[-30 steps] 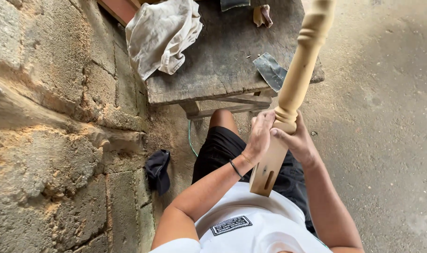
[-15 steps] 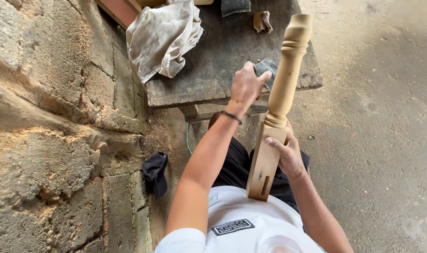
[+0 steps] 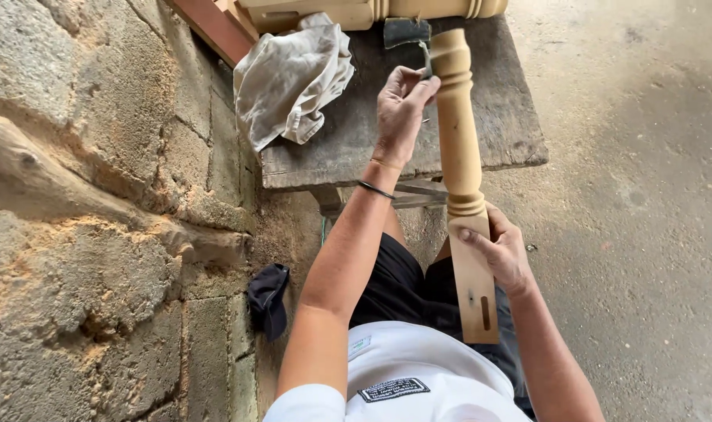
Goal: The person sands a turned wooden baluster using a sanding block, rotating the piece to smooth its surface. After finishing, the person wipes the workbench with a cloth and then picks up a flat wooden plank to sand it as well.
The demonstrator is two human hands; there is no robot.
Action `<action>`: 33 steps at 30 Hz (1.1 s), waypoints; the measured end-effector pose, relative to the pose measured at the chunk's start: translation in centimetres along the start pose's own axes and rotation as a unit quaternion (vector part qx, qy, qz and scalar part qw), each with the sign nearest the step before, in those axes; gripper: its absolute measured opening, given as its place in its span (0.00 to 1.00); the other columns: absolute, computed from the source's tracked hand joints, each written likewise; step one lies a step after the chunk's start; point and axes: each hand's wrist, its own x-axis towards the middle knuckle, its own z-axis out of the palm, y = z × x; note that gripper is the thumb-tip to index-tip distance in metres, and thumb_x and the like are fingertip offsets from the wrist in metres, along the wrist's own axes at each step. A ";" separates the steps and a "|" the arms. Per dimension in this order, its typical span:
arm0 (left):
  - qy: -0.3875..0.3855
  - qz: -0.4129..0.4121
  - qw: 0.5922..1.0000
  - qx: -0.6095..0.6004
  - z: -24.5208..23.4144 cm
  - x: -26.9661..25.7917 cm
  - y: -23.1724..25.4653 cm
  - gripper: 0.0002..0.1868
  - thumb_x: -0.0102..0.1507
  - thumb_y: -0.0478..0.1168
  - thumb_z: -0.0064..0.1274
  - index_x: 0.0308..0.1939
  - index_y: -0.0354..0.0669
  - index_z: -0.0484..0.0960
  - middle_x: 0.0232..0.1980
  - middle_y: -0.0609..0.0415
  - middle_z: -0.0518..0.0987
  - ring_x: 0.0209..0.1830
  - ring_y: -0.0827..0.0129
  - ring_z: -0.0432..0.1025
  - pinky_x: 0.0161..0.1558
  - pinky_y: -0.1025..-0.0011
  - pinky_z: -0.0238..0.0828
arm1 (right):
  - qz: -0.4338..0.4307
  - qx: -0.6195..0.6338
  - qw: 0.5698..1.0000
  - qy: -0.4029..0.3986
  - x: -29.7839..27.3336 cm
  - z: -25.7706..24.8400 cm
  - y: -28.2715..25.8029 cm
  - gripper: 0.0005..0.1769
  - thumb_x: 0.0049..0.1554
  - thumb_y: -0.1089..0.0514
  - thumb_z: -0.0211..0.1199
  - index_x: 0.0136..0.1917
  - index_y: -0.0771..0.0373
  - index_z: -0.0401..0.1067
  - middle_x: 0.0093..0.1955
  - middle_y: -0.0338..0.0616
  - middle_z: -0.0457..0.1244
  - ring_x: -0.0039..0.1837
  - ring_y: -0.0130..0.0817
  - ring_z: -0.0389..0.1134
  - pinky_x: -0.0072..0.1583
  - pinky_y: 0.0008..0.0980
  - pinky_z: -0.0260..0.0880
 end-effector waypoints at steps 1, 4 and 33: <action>0.001 0.002 1.000 0.001 -0.3 -0.2 0.5 0.06 0.51 0.32 0.48 0.24 0.45 0.67 0.25 0.60 0.69 0.25 0.81 0.60 0.29 0.84 0.58 | -0.002 0.000 1.000 -0.002 0.1 -0.3 0.2 0.31 0.37 0.51 0.60 0.54 0.62 0.63 0.46 0.39 0.60 0.48 0.26 0.57 0.50 0.23 0.57; -0.063 -0.081 0.993 -0.060 -0.6 -0.8 1.9 0.08 0.51 0.42 0.51 0.25 0.45 0.69 0.30 0.56 0.69 0.31 0.73 0.63 0.34 0.75 0.63 | -0.018 -0.062 0.998 -0.015 0.0 -1.0 0.8 0.34 0.37 0.50 0.60 0.57 0.60 0.61 0.45 0.38 0.60 0.47 0.24 0.57 0.49 0.22 0.57; -0.266 -0.075 0.913 -0.299 -0.3 -2.3 6.2 0.13 0.46 0.40 0.48 0.30 0.38 0.64 0.25 0.52 0.66 0.22 0.65 0.64 0.27 0.67 0.62 | -0.137 -0.039 0.933 -0.330 0.0 -2.6 0.9 0.41 0.23 0.54 0.59 0.53 0.62 0.56 0.53 0.44 0.42 0.59 0.35 0.45 0.61 0.34 0.46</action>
